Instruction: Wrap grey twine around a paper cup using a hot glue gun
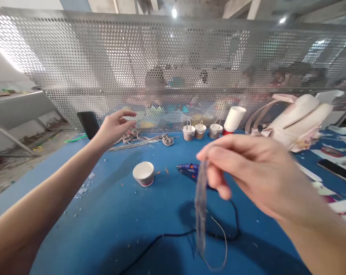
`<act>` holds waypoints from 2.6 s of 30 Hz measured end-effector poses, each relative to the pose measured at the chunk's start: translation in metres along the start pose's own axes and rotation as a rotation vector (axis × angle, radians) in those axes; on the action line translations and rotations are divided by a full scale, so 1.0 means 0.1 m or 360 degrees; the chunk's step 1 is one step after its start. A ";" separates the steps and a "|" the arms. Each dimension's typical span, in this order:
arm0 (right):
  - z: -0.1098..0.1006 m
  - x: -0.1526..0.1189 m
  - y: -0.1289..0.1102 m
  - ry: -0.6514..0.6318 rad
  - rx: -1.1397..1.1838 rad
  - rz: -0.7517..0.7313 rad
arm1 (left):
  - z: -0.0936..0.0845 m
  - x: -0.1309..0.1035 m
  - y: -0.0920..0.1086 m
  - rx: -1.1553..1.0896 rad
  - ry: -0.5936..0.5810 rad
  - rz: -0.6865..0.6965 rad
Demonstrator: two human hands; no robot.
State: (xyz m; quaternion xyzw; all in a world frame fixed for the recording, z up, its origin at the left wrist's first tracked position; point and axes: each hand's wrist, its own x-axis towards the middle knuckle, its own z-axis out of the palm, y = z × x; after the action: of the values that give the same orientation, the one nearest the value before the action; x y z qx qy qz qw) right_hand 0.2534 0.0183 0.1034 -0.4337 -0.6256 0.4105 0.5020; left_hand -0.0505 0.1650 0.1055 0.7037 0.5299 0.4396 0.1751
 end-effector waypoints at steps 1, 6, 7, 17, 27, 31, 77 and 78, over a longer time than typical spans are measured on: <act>0.10 -0.07 -0.12 -0.0080 0.0015 0.0017 | -0.06 -0.14 0.12 -0.0076 0.0014 0.0061; 0.62 -0.16 -0.10 -0.0281 -0.0101 0.0009 | -0.19 -0.96 0.53 -0.0245 -0.0125 0.0241; 0.71 -0.18 -0.02 -0.0306 -0.0127 0.0023 | -0.18 -1.11 0.55 -0.0291 -0.0217 0.0234; 1.16 -0.41 0.65 -0.0436 -0.0293 0.0187 | 0.29 -1.95 0.35 -0.0324 -0.0787 -0.0220; 1.18 -0.42 0.95 -0.0597 0.0006 0.0464 | 0.32 -1.96 0.05 -0.0595 -0.0710 -0.0488; 1.11 -0.41 0.94 -0.0578 0.0052 0.0490 | 0.23 -1.91 0.01 -0.1126 -0.0812 -0.0756; 0.51 -0.37 0.58 -0.0165 -0.0939 -0.0011 | 0.11 -1.97 -0.01 0.0163 -0.0145 0.0397; 0.60 -0.38 0.62 -0.0215 -0.0788 -0.0012 | 0.16 -2.00 -0.02 0.0190 -0.0315 0.0576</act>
State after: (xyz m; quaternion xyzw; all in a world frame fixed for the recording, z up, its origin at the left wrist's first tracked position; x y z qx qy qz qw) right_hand 0.2069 -0.0049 0.0246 -0.5125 -0.7409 0.2710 0.3391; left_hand -0.0491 -0.0109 0.0084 0.8363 0.4003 0.3604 0.1025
